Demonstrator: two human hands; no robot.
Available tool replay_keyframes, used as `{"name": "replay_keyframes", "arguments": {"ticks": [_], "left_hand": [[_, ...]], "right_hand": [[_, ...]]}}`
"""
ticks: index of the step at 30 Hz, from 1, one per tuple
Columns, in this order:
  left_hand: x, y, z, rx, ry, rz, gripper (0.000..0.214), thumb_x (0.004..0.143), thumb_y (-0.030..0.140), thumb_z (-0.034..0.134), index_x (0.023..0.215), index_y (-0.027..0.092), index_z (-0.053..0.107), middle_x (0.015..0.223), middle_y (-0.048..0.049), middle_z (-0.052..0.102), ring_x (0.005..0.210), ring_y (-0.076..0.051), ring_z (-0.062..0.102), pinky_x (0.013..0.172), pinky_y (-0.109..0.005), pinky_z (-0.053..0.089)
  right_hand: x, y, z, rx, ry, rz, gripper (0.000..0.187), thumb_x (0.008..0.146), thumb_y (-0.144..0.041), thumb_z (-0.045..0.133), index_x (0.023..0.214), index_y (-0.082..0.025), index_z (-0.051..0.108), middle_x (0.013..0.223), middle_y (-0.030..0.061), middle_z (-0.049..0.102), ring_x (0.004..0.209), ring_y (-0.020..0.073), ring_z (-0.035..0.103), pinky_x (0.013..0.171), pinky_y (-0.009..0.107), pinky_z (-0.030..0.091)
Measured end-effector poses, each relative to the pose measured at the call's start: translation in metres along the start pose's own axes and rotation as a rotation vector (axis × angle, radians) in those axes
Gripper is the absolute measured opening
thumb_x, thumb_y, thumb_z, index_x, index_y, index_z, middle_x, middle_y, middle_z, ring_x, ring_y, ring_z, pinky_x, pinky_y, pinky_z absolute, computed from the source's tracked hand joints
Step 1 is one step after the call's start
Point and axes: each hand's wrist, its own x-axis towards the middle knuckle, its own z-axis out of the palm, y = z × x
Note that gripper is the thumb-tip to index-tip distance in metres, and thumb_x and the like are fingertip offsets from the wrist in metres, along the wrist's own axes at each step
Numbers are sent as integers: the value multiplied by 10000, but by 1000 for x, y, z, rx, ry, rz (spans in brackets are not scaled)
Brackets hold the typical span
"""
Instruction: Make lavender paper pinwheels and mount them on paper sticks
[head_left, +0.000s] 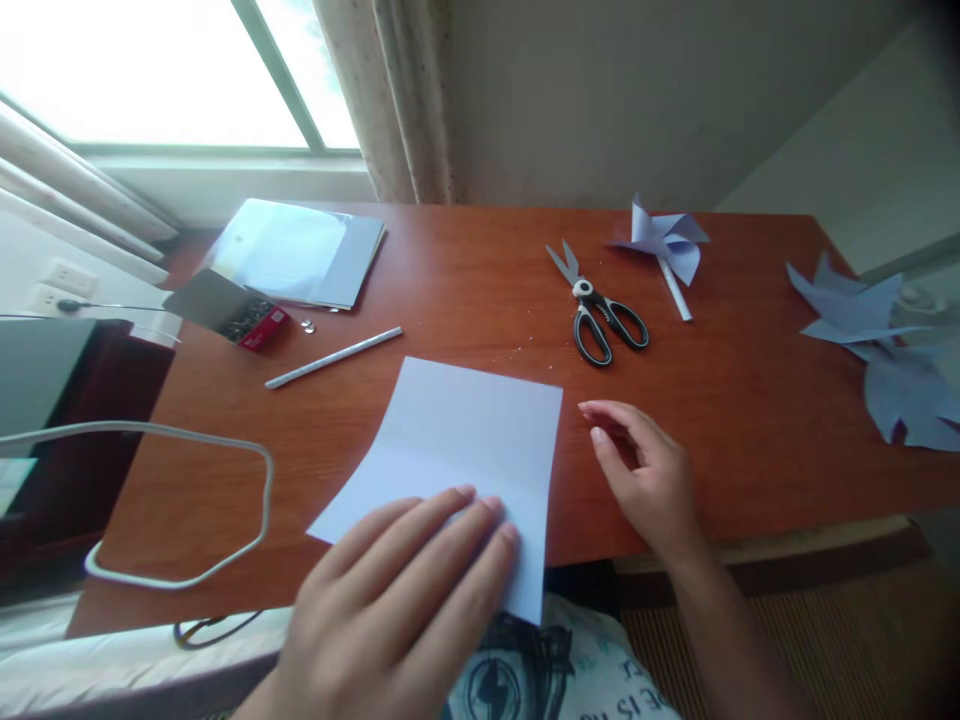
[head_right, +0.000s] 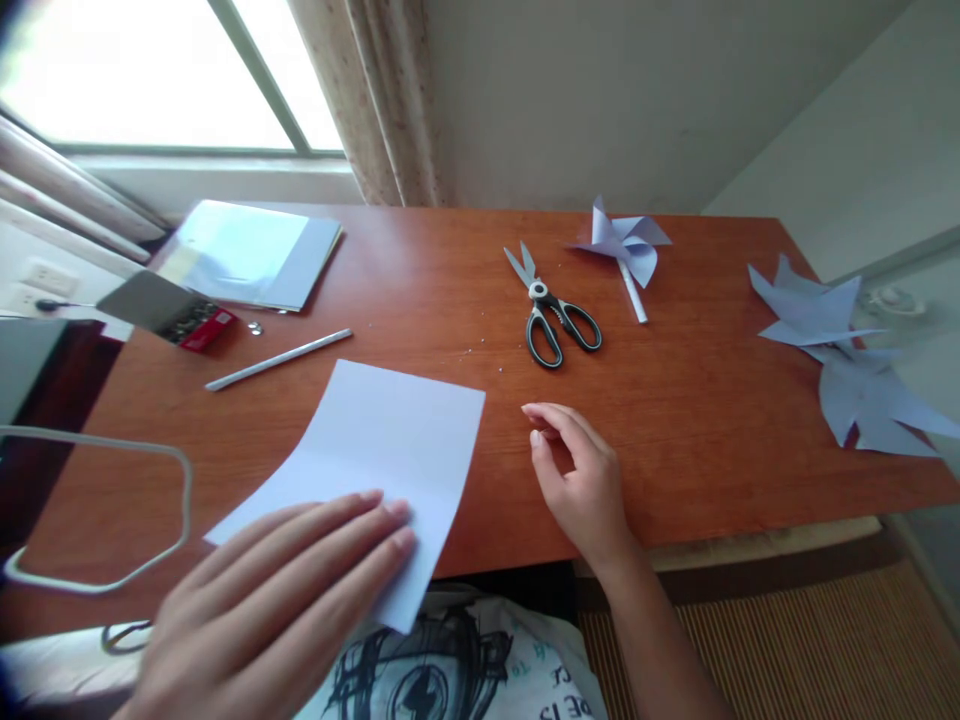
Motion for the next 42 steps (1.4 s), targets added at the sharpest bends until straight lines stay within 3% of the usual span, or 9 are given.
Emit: {"name": "replay_keyframes", "arguments": {"ticks": [2, 4, 9, 16, 22, 26, 31, 37, 42], "left_hand": [[4, 5, 15, 31, -29, 106, 374, 1030, 165, 382, 1229, 149, 698, 1258, -45, 738, 1151, -233, 675, 992, -371, 486], [10, 8, 31, 66, -85, 138, 322, 1010, 154, 433, 1153, 147, 722, 1174, -45, 770, 1043, -224, 714, 892, -358, 514], [38, 2, 54, 110, -76, 114, 281, 997, 130, 439, 1073, 141, 710, 1030, -57, 785, 875, -204, 728, 726, -332, 522], [84, -28, 70, 187, -206, -86, 134, 931, 127, 602, 1031, 169, 680, 921, -51, 768, 843, -232, 720, 697, -340, 494], [104, -46, 73, 251, -137, -200, 171, 929, 125, 597, 1048, 194, 699, 965, -47, 779, 874, -236, 722, 724, -353, 498], [94, -33, 57, 244, -62, -140, 196, 966, 136, 546, 1083, 181, 696, 999, -39, 788, 895, -228, 725, 748, -356, 501], [57, -15, 47, 89, 21, 18, 241, 1008, 157, 476, 1123, 134, 687, 1072, -38, 788, 951, -203, 727, 788, -344, 511], [20, -27, 63, 19, -51, 31, 301, 1044, 185, 401, 1091, 154, 697, 1060, -48, 792, 976, -197, 735, 803, -336, 538], [26, -33, 64, 43, -30, 12, 246, 1020, 157, 457, 1077, 160, 696, 1057, -53, 783, 982, -189, 727, 805, -316, 528]], "right_hand": [[1, 0, 1, 19, 13, 4, 262, 951, -171, 584, 1176, -265, 679, 1173, 42, 711, 1046, 194, 688, 912, 347, 577], [1, 0, 2, 22, 26, -3, 260, 949, -164, 580, 1170, -261, 679, 1165, 45, 714, 1039, 196, 690, 905, 351, 576], [1, 3, 5, 31, 62, 1, 242, 949, -162, 570, 1143, -254, 683, 1127, 50, 723, 1004, 201, 696, 880, 363, 577], [0, 3, 4, 21, 56, -5, 243, 943, -163, 569, 1143, -245, 682, 1131, 61, 723, 1002, 209, 697, 891, 381, 577], [-1, 5, 3, 28, 65, 12, 230, 952, -192, 567, 1142, -253, 681, 1132, 64, 725, 1002, 218, 704, 888, 394, 589], [-2, 7, 3, 30, 62, 19, 235, 954, -183, 564, 1143, -258, 683, 1130, 57, 725, 1004, 213, 703, 901, 393, 583], [-2, 5, 3, 10, 50, -3, 243, 951, -168, 564, 1145, -252, 683, 1128, 58, 722, 1011, 215, 694, 894, 390, 579], [0, -1, 4, -53, 41, -72, 243, 945, -156, 565, 1129, -258, 687, 1111, 60, 724, 997, 220, 694, 885, 391, 586], [1, -3, 4, -103, 28, -109, 243, 942, -153, 562, 1125, -255, 686, 1104, 60, 725, 997, 223, 697, 890, 389, 588]]}}
